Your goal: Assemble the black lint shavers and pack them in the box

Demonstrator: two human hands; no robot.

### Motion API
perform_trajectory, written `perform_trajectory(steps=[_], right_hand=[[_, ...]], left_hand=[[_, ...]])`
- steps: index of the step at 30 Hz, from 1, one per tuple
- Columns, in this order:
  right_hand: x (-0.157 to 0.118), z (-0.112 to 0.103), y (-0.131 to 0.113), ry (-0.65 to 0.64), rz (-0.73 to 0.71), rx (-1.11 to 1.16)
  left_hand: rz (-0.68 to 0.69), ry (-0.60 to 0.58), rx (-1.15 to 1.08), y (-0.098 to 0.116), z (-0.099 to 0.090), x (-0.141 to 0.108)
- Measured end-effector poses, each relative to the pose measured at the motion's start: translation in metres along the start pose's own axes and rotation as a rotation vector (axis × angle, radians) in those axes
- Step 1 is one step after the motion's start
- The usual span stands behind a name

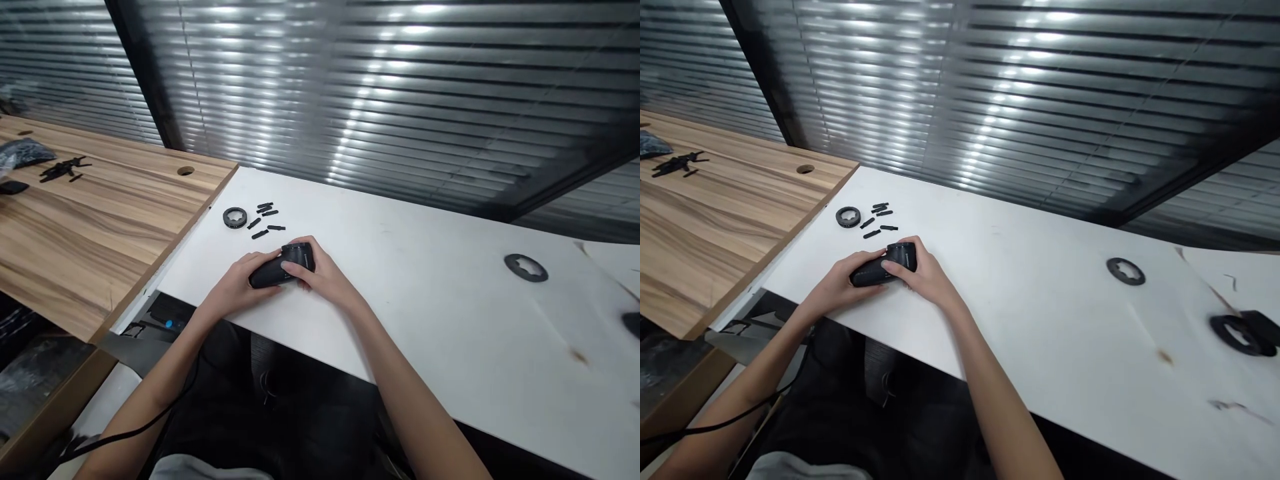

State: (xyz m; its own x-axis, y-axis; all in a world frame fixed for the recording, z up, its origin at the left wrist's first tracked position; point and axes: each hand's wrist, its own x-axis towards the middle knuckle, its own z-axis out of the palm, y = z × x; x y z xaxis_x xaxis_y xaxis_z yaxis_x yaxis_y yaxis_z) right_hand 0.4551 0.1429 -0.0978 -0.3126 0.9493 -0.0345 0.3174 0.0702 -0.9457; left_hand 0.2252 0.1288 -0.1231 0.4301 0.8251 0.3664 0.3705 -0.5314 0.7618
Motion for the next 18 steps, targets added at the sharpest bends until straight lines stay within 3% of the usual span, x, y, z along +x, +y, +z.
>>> perform_trajectory(steps=[18], right_hand=[[-0.0058, -0.0015, -0.0042, -0.029, -0.001, 0.079]], left_hand=[[-0.034, -0.008, -0.020, 0.0016, -0.0021, -0.0012]])
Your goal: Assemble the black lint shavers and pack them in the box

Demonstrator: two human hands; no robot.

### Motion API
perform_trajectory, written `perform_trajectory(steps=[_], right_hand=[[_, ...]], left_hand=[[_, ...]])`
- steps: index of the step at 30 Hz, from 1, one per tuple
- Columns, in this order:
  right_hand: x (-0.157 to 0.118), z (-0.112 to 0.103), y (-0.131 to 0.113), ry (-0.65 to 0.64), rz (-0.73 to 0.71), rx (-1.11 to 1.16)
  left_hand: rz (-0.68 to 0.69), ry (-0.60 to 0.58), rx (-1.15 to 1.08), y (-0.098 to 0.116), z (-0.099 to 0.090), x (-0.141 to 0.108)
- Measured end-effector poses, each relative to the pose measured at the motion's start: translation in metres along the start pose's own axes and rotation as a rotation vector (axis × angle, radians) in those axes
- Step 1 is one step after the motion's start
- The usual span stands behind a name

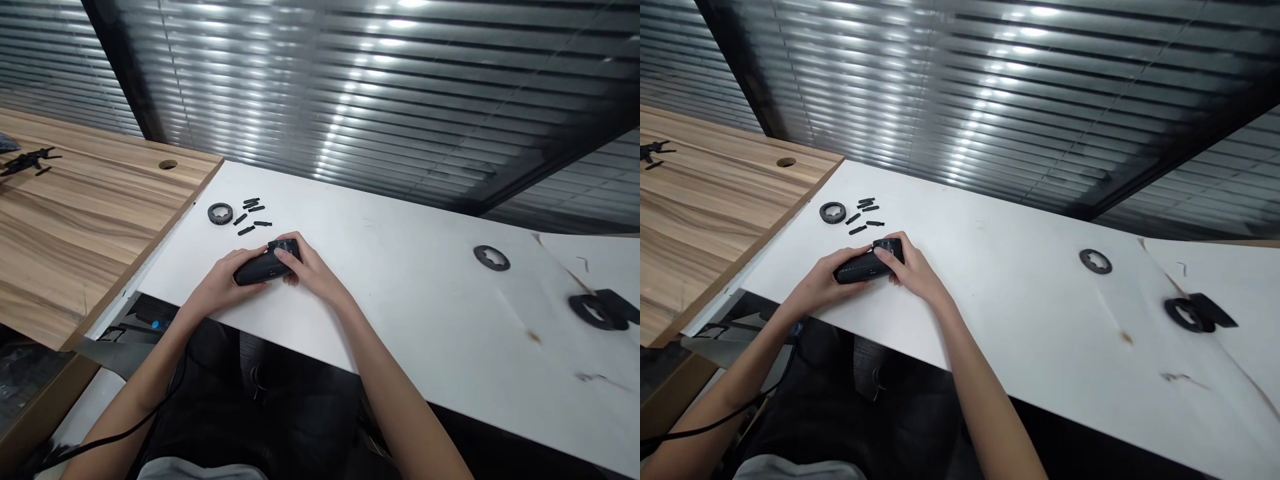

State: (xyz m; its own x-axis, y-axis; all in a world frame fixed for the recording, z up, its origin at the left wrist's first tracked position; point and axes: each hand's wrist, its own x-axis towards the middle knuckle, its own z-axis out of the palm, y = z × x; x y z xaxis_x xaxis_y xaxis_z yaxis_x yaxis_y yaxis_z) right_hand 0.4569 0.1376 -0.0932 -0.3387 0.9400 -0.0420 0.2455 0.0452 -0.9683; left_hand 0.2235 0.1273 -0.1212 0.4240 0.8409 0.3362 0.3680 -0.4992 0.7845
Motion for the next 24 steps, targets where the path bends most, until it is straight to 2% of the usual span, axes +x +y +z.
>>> perform_trajectory(steps=[18, 21, 24], right_hand=[[0.0020, -0.0018, 0.0016, -0.011, -0.003, 0.037], [0.0025, -0.0028, 0.0034, 0.008, -0.063, 0.081], [0.0040, -0.0035, 0.0063, 0.050, -0.193, 0.120]], left_hand=[[-0.085, -0.020, -0.055, 0.0032, -0.0020, 0.0014], [-0.142, -0.012, -0.084, 0.0050, -0.0025, 0.0014], [-0.179, 0.005, -0.148, 0.0045, -0.0021, 0.0014]])
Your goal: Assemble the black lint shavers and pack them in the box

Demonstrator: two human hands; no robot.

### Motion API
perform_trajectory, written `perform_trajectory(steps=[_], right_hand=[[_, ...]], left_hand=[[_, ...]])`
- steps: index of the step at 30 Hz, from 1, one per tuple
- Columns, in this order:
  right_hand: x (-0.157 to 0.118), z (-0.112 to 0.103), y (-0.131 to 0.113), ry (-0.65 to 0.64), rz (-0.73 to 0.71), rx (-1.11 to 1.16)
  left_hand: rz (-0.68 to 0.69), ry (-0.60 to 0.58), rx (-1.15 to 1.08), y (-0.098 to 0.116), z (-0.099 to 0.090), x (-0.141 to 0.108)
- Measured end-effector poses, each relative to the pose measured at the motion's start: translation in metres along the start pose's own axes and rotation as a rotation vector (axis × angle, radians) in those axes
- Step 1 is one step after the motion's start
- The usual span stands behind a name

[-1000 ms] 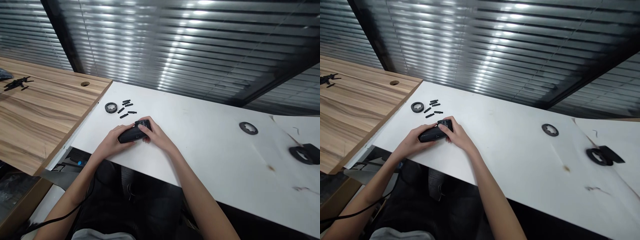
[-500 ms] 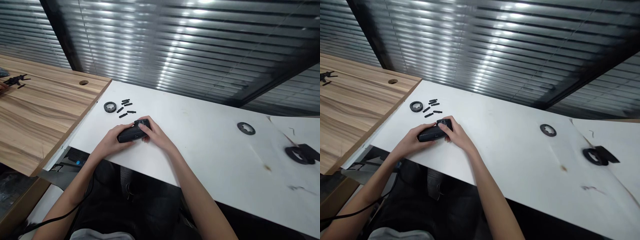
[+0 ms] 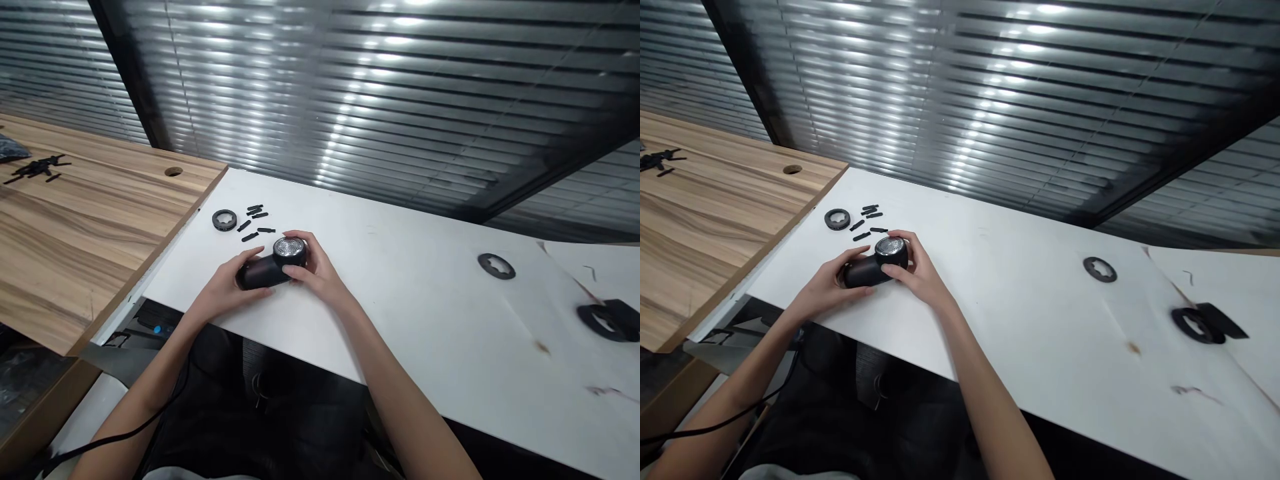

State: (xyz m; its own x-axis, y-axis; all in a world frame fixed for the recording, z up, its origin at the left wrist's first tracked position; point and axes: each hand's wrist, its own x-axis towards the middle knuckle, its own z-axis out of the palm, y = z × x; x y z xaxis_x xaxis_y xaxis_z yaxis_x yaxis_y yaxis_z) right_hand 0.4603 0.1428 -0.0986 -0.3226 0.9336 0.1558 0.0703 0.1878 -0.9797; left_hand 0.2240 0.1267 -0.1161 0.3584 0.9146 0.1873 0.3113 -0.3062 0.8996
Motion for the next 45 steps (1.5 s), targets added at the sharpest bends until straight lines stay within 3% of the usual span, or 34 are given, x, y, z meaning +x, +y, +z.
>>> perform_trajectory(steps=[6, 9, 19, 24, 28, 36, 40, 42, 45], right_hand=[[0.001, 0.000, 0.004, -0.069, -0.050, 0.019], [0.001, 0.001, 0.003, -0.042, -0.071, 0.006], [0.000, 0.004, 0.003, 0.106, 0.027, -0.062], [0.002, 0.005, 0.003, 0.181, -0.060, -0.208], [0.001, 0.003, 0.004, 0.145, -0.016, -0.281], [-0.003, 0.000, 0.007, 0.060, -0.068, -0.334], [-0.004, -0.003, 0.010, 0.068, -0.181, -0.434], [-0.005, -0.006, 0.013, 0.101, -0.257, -0.502], [-0.007, -0.007, 0.015, 0.132, -0.330, -0.674]], left_hand=[[0.140, 0.186, 0.110, -0.007, 0.000, -0.003], [0.231, 0.287, 0.217, -0.009, -0.001, -0.004], [0.595, 0.449, 0.530, 0.001, 0.005, -0.008], [0.662, 0.490, 0.576, 0.000, 0.006, -0.009], [0.694, 0.481, 0.597, -0.001, 0.007, -0.009], [0.609, 0.444, 0.619, 0.000, 0.010, -0.013], [0.542, 0.392, 0.502, -0.005, 0.010, -0.008], [0.432, 0.337, 0.368, -0.006, 0.010, -0.004], [0.100, 0.187, 0.056, -0.001, 0.007, -0.003]])
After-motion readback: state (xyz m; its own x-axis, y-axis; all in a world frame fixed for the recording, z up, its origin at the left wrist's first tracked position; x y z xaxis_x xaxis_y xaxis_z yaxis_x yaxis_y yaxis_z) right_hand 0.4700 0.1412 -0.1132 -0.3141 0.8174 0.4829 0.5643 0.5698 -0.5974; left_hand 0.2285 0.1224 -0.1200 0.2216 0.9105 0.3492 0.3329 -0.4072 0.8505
